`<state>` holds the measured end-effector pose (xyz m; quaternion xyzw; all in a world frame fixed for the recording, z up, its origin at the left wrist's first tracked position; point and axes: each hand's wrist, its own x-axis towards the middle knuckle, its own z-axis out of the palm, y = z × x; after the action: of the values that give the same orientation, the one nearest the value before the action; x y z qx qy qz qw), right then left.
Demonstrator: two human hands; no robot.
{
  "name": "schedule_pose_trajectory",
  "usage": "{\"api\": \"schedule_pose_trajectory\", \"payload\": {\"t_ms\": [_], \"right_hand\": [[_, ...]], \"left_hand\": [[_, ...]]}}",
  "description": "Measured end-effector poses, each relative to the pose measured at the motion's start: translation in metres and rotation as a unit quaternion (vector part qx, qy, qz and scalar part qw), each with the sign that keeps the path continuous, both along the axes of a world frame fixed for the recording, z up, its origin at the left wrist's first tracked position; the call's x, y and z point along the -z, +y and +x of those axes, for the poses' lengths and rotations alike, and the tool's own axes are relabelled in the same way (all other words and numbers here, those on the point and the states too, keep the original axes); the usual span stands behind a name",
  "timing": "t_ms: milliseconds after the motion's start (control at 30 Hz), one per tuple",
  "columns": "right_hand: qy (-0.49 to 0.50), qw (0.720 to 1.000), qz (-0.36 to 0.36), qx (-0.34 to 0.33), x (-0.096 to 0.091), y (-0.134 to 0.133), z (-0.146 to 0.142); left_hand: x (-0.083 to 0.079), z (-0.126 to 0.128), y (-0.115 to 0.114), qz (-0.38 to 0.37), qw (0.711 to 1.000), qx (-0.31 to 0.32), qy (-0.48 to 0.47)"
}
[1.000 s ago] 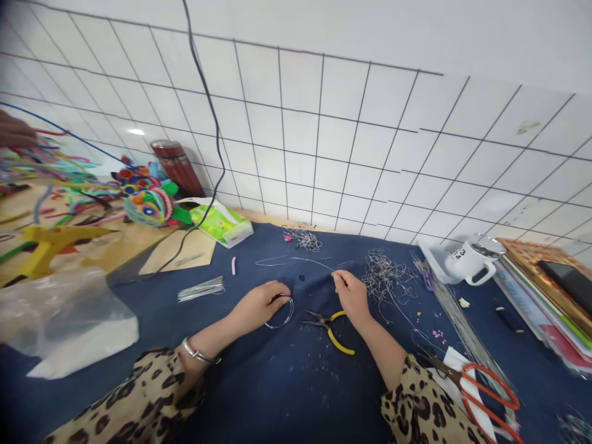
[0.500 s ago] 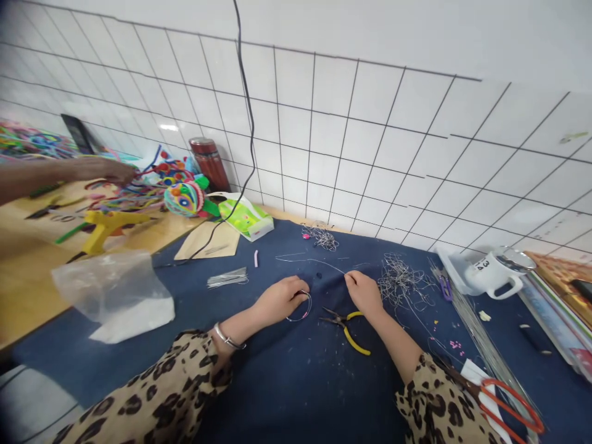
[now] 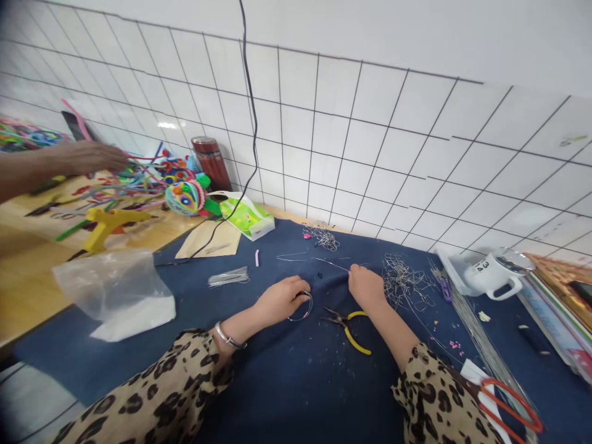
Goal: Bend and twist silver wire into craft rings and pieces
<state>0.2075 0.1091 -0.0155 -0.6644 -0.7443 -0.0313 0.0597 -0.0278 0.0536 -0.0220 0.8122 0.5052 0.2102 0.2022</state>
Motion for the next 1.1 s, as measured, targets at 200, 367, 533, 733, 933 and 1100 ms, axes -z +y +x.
{"api": "schedule_pose_trajectory", "payload": {"t_ms": [200, 367, 533, 733, 933, 1100], "right_hand": [[-0.031, 0.999, -0.002, 0.009, -0.008, -0.017, -0.006], [-0.038, 0.998, -0.010, 0.048, -0.016, -0.021, 0.010], [-0.056, 0.991, -0.021, 0.122, -0.037, -0.019, 0.068], [-0.102, 0.963, -0.056, 0.242, -0.063, -0.026, 0.169], [-0.125, 0.938, -0.113, 0.303, -0.061, -0.055, 0.229], [-0.126, 0.930, -0.128, 0.322, -0.060, -0.079, 0.258]], "left_hand": [[0.000, 0.000, 0.000, -0.004, 0.999, 0.033, -0.013], [0.009, -0.002, 0.005, -0.003, 0.999, 0.040, 0.005], [0.014, -0.003, 0.006, 0.001, 0.999, 0.042, 0.020], [0.016, -0.004, 0.008, -0.001, 0.998, 0.053, 0.027], [0.017, -0.006, 0.009, -0.006, 0.998, 0.061, 0.025], [0.019, -0.007, 0.011, -0.009, 0.997, 0.070, 0.021]]}}
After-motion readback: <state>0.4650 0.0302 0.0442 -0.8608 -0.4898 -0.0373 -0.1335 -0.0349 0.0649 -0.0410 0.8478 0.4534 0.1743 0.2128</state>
